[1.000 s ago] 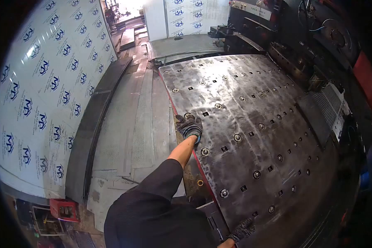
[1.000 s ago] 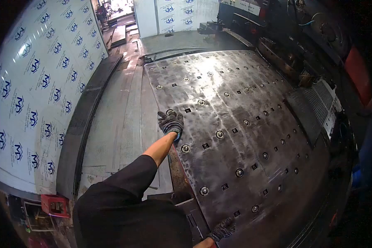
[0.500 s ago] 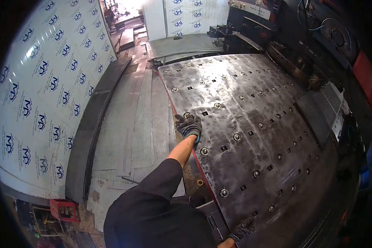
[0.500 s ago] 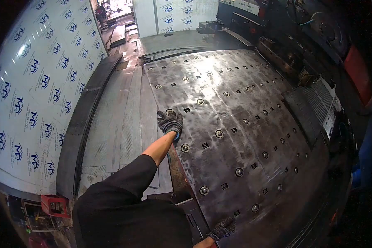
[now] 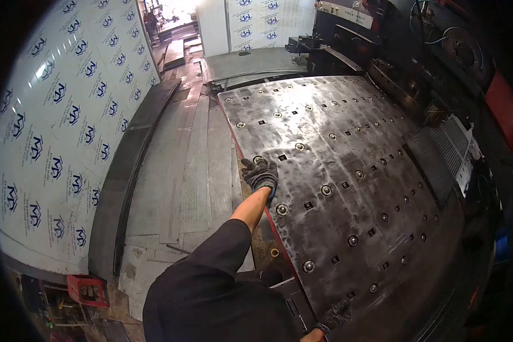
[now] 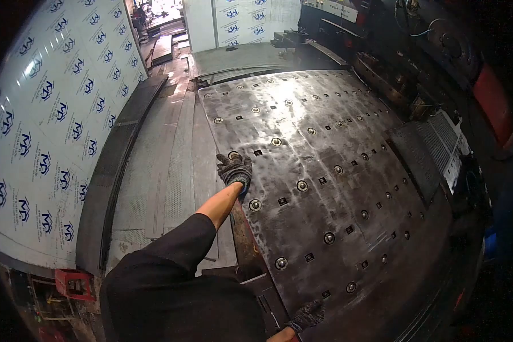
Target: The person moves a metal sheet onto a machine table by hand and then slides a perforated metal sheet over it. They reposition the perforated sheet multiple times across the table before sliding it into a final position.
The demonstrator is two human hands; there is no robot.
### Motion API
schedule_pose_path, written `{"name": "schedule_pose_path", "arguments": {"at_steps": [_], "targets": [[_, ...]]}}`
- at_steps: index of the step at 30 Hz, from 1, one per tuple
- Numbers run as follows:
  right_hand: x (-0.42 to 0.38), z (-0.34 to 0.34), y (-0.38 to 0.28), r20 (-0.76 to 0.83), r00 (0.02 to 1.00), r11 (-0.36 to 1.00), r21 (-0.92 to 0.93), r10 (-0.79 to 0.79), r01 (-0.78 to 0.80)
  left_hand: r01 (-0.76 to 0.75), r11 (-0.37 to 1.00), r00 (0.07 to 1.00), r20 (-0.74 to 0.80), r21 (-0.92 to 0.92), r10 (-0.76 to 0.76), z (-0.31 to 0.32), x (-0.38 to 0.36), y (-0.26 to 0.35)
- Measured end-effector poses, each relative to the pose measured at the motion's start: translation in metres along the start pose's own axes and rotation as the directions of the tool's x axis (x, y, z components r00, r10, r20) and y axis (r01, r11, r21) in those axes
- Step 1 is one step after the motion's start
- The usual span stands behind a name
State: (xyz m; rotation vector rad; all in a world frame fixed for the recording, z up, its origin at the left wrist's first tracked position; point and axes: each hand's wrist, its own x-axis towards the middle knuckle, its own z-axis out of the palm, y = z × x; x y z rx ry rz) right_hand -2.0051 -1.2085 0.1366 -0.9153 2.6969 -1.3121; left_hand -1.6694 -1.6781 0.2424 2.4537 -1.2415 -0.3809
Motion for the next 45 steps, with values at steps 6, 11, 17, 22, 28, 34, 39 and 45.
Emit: {"name": "schedule_pose_path", "arguments": {"at_steps": [6,11,17,22,28,34,39,45], "targets": [[-0.003,-0.003,-0.008,-0.116,0.957,0.958,-0.142,-0.267,0.25,-0.01,1.0,1.0,0.012,0.008,0.01,0.0,0.0,-0.001],[0.001,-0.011,-0.041,-0.126,0.978,0.981,-0.125,-0.164,0.148,-0.009,1.0,1.0,0.006,0.003,0.009,-0.004,-0.003,0.0],[-0.003,-0.019,-0.068,-0.019,0.999,0.994,-0.103,0.044,-0.046,-0.004,1.0,1.0,0.009,0.0,0.004,0.0,0.001,-0.001],[-0.001,0.007,0.005,-0.152,0.978,0.987,-0.095,-0.145,0.131,-0.012,1.0,1.0,-0.023,-0.029,0.012,0.004,0.002,-0.002],[0.001,-0.006,-0.014,0.045,0.983,0.984,0.005,0.177,-0.178,-0.018,0.998,1.0,-0.022,-0.057,0.017,0.003,0.0,-0.003],[0.0,-0.002,-0.007,0.05,0.983,0.984,0.011,0.176,-0.177,-0.027,0.999,1.0,-0.015,-0.043,0.026,0.001,-0.001,-0.004],[-0.005,0.001,-0.016,-0.14,0.984,0.987,-0.126,-0.115,0.097,-0.014,0.999,1.0,-0.016,-0.043,0.014,-0.001,-0.001,-0.002],[-0.003,-0.006,-0.021,0.014,0.984,0.98,-0.097,0.176,-0.174,-0.024,0.999,1.0,-0.006,-0.041,0.023,-0.001,-0.002,-0.002]]}}
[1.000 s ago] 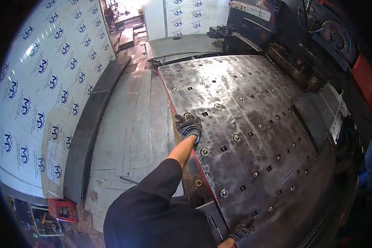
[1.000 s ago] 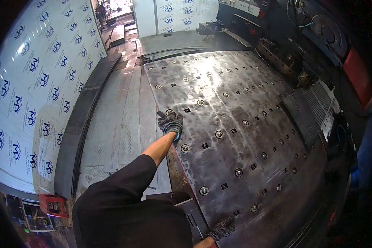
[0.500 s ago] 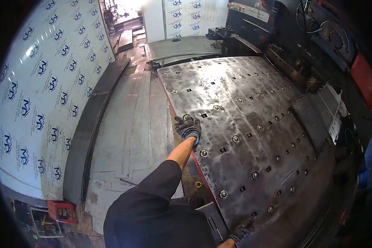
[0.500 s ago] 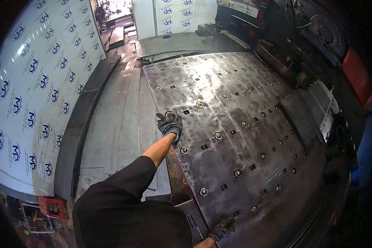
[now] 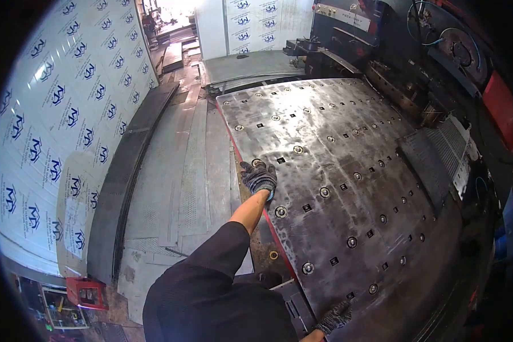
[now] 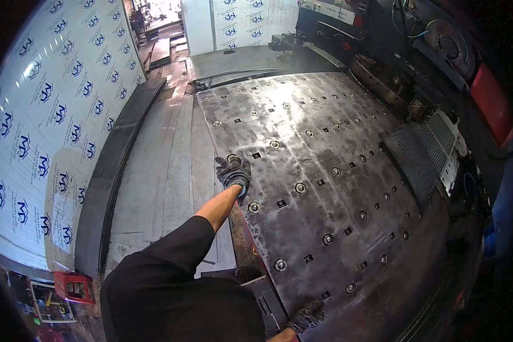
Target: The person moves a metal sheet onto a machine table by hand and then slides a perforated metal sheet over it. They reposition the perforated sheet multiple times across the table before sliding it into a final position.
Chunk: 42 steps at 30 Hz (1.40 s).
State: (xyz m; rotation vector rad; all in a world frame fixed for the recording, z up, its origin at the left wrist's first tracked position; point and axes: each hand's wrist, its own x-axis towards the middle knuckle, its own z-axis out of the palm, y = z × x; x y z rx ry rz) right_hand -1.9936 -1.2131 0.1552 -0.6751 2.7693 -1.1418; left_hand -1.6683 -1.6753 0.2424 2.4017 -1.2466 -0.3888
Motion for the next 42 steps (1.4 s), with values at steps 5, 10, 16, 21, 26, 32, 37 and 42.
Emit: {"name": "schedule_pose_path", "arguments": {"at_steps": [5,10,16,21,26,32,37,42], "targets": [[-0.004,0.002,0.007,-0.08,0.983,0.984,0.055,-0.168,0.172,0.0,1.0,0.999,-0.053,0.02,0.001,0.01,0.004,-0.003],[-0.003,0.004,0.005,-0.101,0.978,0.983,-0.005,-0.184,0.185,0.01,1.0,1.0,-0.023,0.023,-0.009,0.007,0.002,-0.001],[-0.001,-0.009,-0.014,0.001,0.998,0.992,0.108,-0.066,0.066,0.0,0.999,1.0,-0.027,0.048,0.001,0.01,0.005,-0.002],[-0.002,-0.009,-0.02,-0.056,0.963,0.947,0.175,-0.263,0.269,0.027,0.998,1.0,-0.004,0.049,-0.027,0.009,0.006,-0.001],[0.0,-0.011,-0.045,-0.181,0.904,0.902,0.13,-0.387,0.412,0.017,0.999,1.0,-0.008,0.05,-0.017,0.009,0.005,-0.001],[0.002,-0.005,-0.027,-0.192,0.878,0.893,0.023,-0.438,0.45,0.011,0.999,1.0,0.004,0.043,-0.011,0.004,0.003,0.0],[0.0,-0.012,-0.023,-0.002,0.981,0.974,0.118,-0.193,0.192,0.002,1.0,1.0,-0.008,0.03,-0.002,0.008,0.004,-0.001],[0.006,0.003,0.011,0.003,0.992,0.991,0.049,-0.125,0.125,0.017,1.0,0.998,0.053,0.006,-0.017,-0.001,0.002,0.001]]}}
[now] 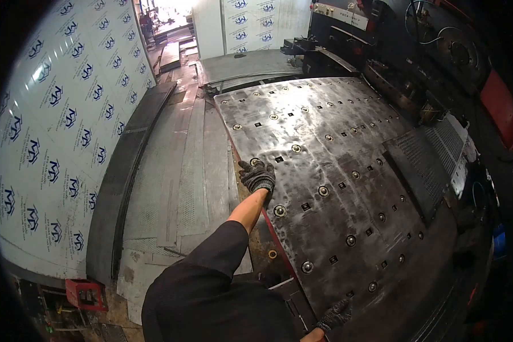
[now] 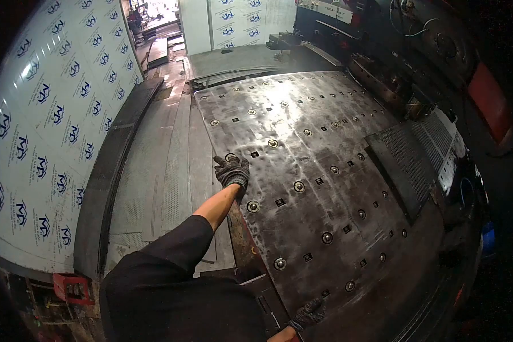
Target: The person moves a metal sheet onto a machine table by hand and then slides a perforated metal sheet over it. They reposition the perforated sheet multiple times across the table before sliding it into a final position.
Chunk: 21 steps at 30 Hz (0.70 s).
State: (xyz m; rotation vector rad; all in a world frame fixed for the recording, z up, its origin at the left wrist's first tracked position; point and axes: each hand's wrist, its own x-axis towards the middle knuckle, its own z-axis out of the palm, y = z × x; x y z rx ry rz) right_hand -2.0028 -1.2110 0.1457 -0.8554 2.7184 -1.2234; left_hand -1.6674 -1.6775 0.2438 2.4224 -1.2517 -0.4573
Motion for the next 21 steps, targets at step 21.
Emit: {"name": "schedule_pose_path", "arguments": {"at_steps": [21], "targets": [[-0.008,-0.017,-0.051,-0.083,0.969,0.962,-0.165,-0.233,0.217,-0.002,1.0,1.0,-0.014,0.02,0.003,-0.003,-0.004,0.001]]}}
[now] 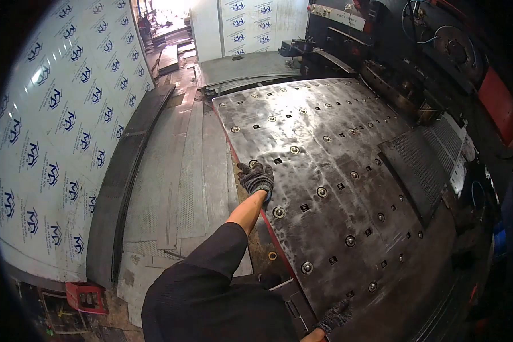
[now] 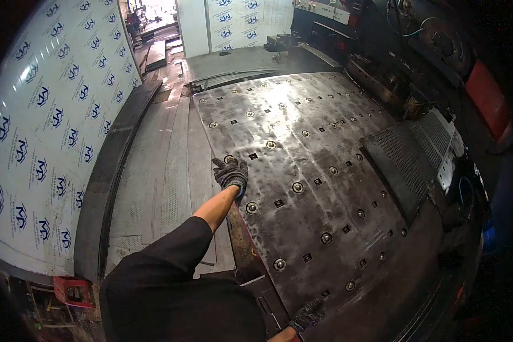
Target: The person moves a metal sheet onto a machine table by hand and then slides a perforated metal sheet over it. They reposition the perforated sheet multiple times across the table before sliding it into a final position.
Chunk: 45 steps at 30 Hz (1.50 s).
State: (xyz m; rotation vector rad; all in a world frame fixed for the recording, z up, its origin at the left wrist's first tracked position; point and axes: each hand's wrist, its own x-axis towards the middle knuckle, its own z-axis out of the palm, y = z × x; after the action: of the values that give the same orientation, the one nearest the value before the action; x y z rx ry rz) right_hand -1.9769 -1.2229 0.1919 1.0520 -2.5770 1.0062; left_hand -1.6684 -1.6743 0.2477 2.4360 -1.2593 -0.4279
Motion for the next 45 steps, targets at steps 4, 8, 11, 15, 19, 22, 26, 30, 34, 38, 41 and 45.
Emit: {"name": "schedule_pose_path", "arguments": {"at_steps": [4,8,11,15,19,22,26,30,34,38,41,45], "targets": [[-0.001,0.003,0.007,-0.042,0.999,0.996,-0.085,-0.023,0.02,-0.012,1.0,1.0,-0.007,0.01,0.012,0.004,0.001,-0.002],[-0.002,0.012,0.028,0.152,0.953,0.957,0.083,0.263,-0.277,-0.022,0.999,0.998,-0.051,0.041,0.024,0.013,0.006,-0.004],[-0.006,0.016,0.029,0.079,0.984,0.977,0.133,0.158,-0.167,-0.023,0.999,0.999,-0.033,0.022,0.024,0.011,0.006,-0.004],[-0.007,0.016,0.02,-0.047,0.991,0.979,0.167,0.129,-0.119,-0.021,1.0,1.0,-0.021,0.017,0.021,0.009,0.005,-0.003],[-0.008,0.036,0.061,-0.081,0.995,0.998,0.009,-0.057,0.058,-0.002,1.0,1.0,-0.006,0.018,0.002,0.008,0.006,-0.001],[-0.013,0.044,0.071,-0.105,0.988,0.994,-0.027,-0.11,0.108,0.018,1.0,1.0,0.015,-0.001,-0.018,0.006,0.004,0.0],[-0.008,0.043,0.057,-0.285,0.947,0.987,0.028,-0.145,0.159,0.013,1.0,1.0,0.027,-0.001,-0.013,0.002,0.003,0.001],[-0.006,0.037,0.061,-0.064,0.997,0.998,0.039,-0.039,0.042,0.001,1.0,0.999,-0.052,0.026,0.0,0.007,0.002,0.0],[-0.007,0.04,0.06,-0.191,0.971,0.989,-0.005,-0.143,0.145,0.007,1.0,1.0,-0.026,0.014,-0.006,0.003,0.001,0.002],[-0.011,0.045,0.067,-0.155,0.988,0.994,0.111,-0.005,0.023,0.005,1.0,1.0,-0.028,0.0,-0.005,0.006,0.003,0.0],[-0.013,0.047,0.061,-0.161,0.987,0.948,0.318,0.023,0.03,0.004,1.0,1.0,-0.003,-0.016,-0.004,0.002,0.001,0.0],[-0.003,0.013,0.006,-0.016,0.982,0.91,0.379,0.186,-0.166,0.011,1.0,1.0,0.021,-0.024,-0.01,-0.004,-0.001,0.002]]}}
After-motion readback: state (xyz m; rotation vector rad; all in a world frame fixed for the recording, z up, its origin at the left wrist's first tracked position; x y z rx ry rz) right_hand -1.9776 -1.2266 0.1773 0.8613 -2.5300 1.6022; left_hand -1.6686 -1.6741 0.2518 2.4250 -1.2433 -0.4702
